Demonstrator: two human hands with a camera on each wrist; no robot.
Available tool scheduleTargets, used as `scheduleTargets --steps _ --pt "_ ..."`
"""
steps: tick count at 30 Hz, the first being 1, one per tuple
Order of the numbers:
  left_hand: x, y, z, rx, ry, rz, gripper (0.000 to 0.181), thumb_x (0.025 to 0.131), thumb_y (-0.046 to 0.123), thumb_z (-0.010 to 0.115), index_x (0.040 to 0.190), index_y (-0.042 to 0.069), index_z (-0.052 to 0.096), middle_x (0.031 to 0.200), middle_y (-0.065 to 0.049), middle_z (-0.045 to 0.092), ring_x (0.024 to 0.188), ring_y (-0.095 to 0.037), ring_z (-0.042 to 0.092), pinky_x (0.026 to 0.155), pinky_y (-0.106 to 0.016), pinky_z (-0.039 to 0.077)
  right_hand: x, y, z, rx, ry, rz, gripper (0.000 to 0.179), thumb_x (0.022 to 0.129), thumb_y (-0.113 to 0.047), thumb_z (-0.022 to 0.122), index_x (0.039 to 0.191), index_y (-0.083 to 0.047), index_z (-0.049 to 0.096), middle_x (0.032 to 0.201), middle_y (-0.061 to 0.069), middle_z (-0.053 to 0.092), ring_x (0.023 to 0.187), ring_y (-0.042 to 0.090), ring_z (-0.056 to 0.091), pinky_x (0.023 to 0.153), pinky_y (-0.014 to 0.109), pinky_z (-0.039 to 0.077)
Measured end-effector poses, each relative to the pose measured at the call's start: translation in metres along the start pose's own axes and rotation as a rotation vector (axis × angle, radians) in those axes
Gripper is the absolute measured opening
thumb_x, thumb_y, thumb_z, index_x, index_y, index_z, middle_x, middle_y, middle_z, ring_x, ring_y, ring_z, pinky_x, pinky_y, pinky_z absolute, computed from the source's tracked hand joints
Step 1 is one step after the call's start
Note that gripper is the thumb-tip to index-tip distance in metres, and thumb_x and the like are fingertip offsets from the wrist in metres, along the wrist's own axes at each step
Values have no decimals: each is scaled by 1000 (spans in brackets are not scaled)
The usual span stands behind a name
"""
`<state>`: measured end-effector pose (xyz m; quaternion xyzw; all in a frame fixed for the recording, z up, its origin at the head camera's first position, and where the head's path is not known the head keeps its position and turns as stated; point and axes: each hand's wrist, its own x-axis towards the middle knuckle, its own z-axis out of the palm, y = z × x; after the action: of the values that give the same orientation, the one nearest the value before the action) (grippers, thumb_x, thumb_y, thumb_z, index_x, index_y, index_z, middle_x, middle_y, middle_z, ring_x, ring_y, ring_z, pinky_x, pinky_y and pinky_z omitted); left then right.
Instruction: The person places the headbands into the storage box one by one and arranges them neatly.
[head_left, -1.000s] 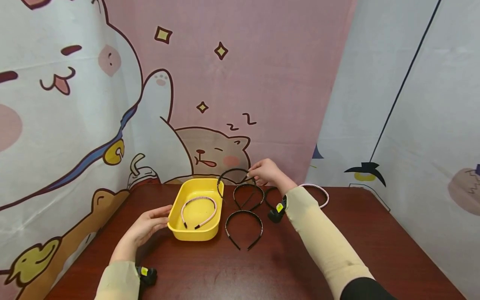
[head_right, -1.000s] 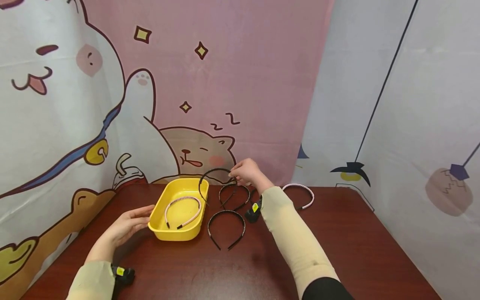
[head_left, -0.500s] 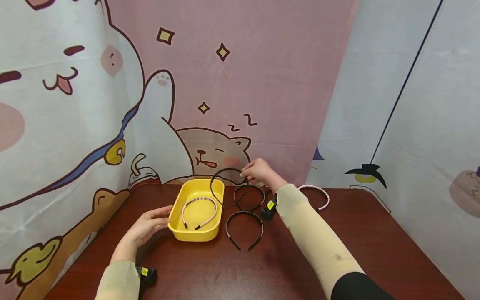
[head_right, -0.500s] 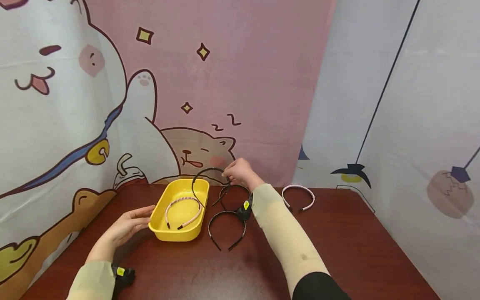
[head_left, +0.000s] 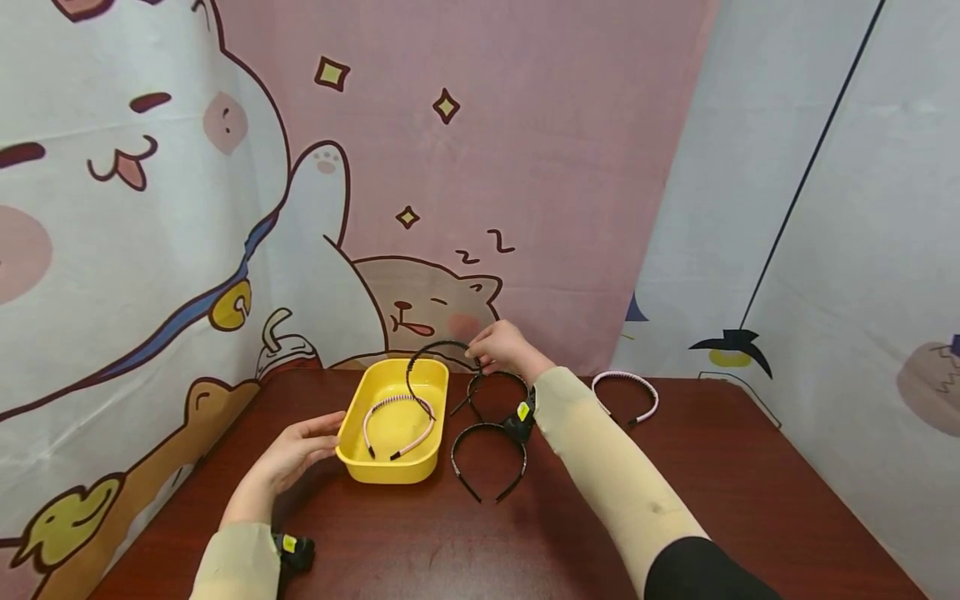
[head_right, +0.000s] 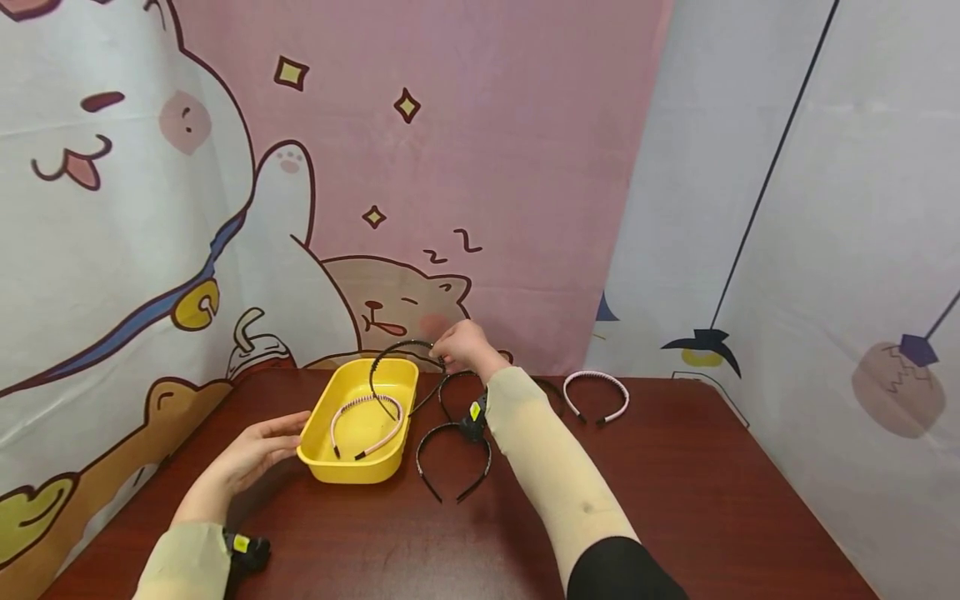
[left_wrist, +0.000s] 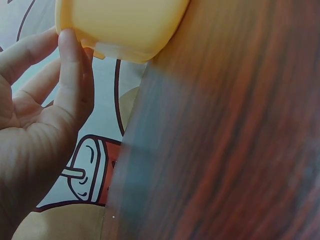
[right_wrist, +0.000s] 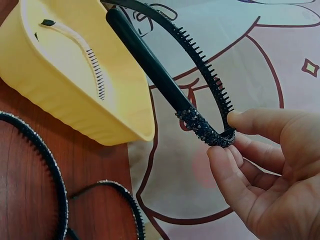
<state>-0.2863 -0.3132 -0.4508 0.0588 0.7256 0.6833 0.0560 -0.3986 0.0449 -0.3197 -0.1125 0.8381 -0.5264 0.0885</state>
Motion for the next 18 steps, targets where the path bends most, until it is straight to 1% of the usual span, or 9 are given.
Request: scheduleTargets --steps 3,8,11,13,15,18 --pt "0 0 -1 2 -5 -2 61 93 4 61 146 -7 33 142 -30 40 113 -24 59 90 -30 52 2 -1 4 -4 -3 1 22 83 -4 73 102 5 71 80 10 63 55 13 54 66 38 59" --pt "0 2 0 7 -12 -2 59 94 3 59 147 -7 33 143 -30 39 115 -26 58 91 -30 51 6 -3 9 -7 -6 0 23 82 -6 74 102 5 71 84 10 63 62 16 56 71 41 58" --pt "1 2 0 0 -12 2 59 94 2 59 146 -7 34 143 -30 40 113 -25 59 90 -30 51 7 -3 12 -6 -8 -3 23 82 -6 74 103 6 70 87 10 64 65 16 56 70 40 58" --pt "1 1 0 -6 -13 3 59 94 1 60 146 -8 33 142 -30 40 112 -24 60 90 -30 52 7 -4 15 -13 -5 -8 22 83 -6 73 102 5 71 89 9 64 66 17 57 67 38 59" --pt "0 1 1 -8 -15 4 60 94 1 60 146 -8 33 142 -30 41 111 -24 60 90 -31 52 7 -5 18 -13 -1 -8 20 83 -5 73 100 5 71 88 10 64 65 19 58 68 40 59" --pt "-2 0 -1 -8 -8 8 60 93 1 60 146 -9 33 140 -29 43 110 -23 61 89 -30 52 5 -9 23 -15 4 -9 18 83 -5 72 98 5 71 86 9 62 66 22 59 66 39 59"
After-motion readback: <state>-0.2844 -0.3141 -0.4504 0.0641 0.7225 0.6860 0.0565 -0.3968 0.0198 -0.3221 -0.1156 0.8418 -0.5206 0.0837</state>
